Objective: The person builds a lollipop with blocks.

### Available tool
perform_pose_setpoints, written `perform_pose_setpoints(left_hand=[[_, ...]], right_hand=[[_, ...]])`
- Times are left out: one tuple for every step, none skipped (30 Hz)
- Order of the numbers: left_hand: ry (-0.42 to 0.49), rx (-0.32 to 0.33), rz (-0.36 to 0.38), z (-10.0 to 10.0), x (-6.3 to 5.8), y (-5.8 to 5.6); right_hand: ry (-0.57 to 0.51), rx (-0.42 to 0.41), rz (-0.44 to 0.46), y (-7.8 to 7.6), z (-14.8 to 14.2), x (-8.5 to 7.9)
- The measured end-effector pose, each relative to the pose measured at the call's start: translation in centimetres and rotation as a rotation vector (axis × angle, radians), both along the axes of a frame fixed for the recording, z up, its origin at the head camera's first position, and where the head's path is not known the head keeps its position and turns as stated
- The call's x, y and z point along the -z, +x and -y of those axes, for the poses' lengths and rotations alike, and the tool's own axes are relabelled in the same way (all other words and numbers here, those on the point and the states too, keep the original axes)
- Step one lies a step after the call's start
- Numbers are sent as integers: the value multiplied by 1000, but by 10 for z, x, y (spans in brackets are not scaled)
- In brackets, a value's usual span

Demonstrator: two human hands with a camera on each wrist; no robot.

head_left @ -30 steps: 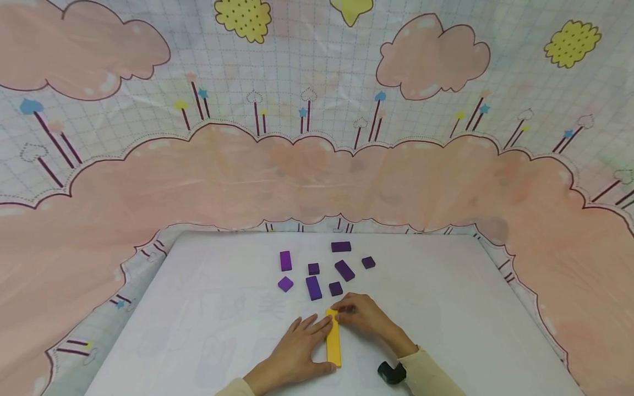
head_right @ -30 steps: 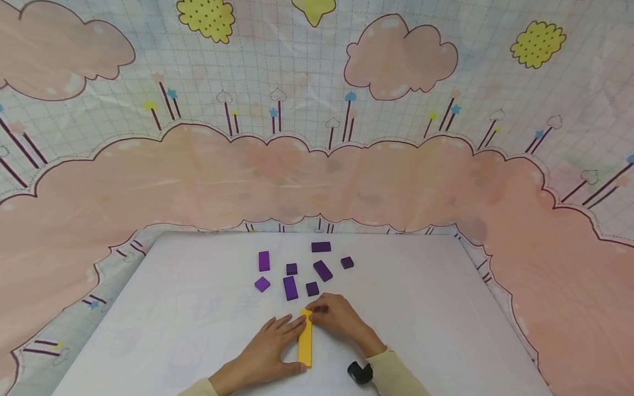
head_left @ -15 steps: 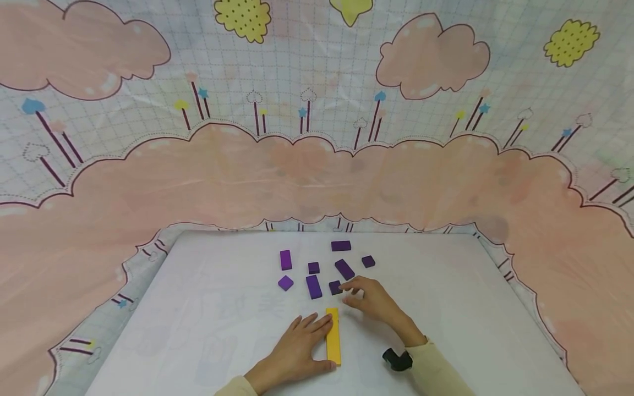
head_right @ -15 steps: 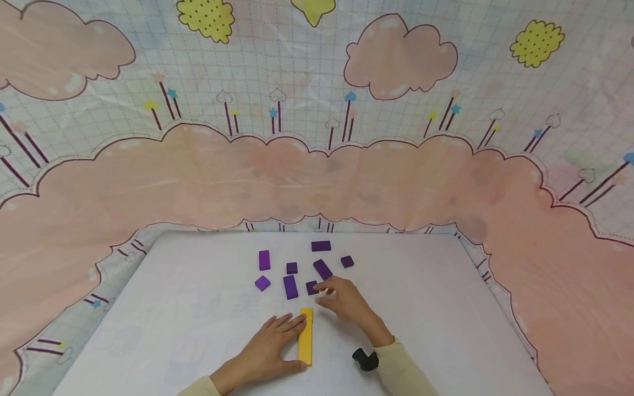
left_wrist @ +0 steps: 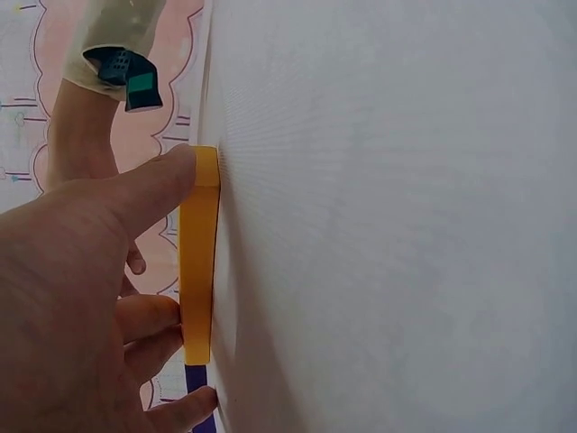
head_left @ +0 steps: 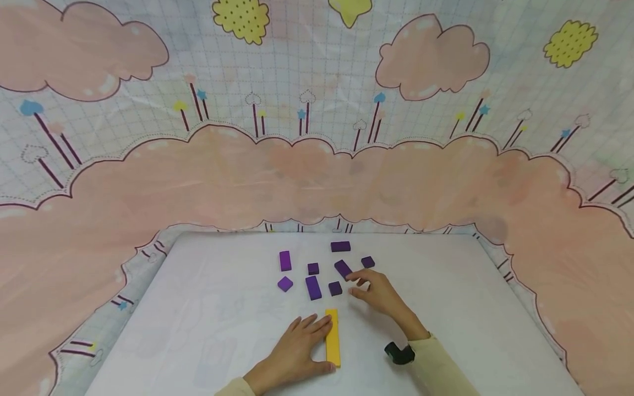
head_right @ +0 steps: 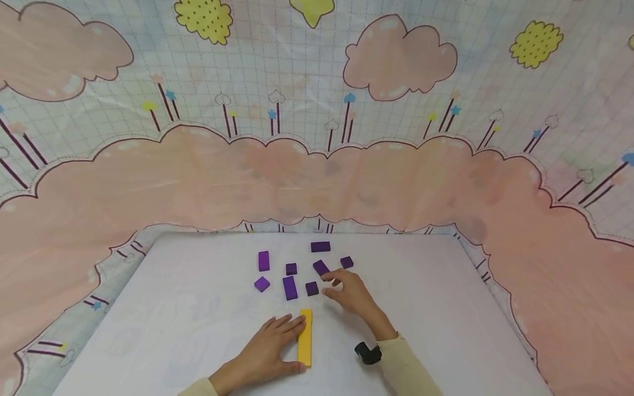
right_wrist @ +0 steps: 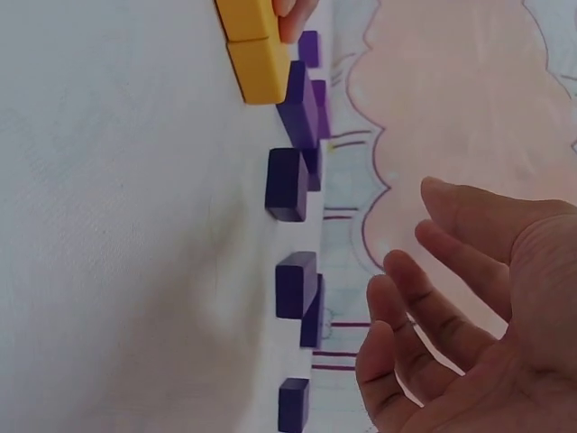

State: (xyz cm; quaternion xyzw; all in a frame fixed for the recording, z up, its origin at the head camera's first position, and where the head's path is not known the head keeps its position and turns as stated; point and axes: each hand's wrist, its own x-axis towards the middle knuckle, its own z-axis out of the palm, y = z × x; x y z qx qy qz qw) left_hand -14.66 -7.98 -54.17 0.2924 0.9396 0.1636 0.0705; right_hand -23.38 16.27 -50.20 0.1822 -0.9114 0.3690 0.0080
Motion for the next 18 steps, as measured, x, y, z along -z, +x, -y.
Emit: perform_pose_setpoints(left_hand=[[-2,0,-2,0,0,0],[-3,-1,-4,0,0,0],[-4,-3,-4,0,0,0],[-6,-4,-4,0,1,-1],[-7,-5,-4,0,1,-1],[-7,-6,-2,0,1,0],[-7,-7,-1,0,1,0],[-5,-8,1,0,0,0],[-4,-9,3,0,0,0],[-3,-10,3,0,0,0],[-1,-10,1,0,0,0],[0,-10,0,0,0,1],[1,-9,-2,0,0,1],[2,-9,-4,0,0,0],[3,-9,-3,0,0,0],[7,-8,-3,0,1,0],[6,-8,0,0,1,0],[7,-7,4,0,1,0]], right_hand=[[-3,13,3,-1,0,1],[-7,28,4,-2,1,2],[-17,45,16,-3,2,2],[-22,59,20,-4,2,3],[-28,73,26,-5,2,4],[-33,84,30,-6,3,5],[-38,94,32,-7,3,6],[-42,103,30,-8,4,7],[-46,114,33,-9,4,8],[-53,123,29,-10,4,9],[-58,132,27,-11,4,10],[-64,145,24,-12,5,11],[-74,159,22,-14,5,13],[-83,175,25,-15,5,13],[-97,191,31,-16,6,14],[-108,207,35,-17,7,15],[-113,225,44,-19,7,15],[-119,244,56,-20,8,16]])
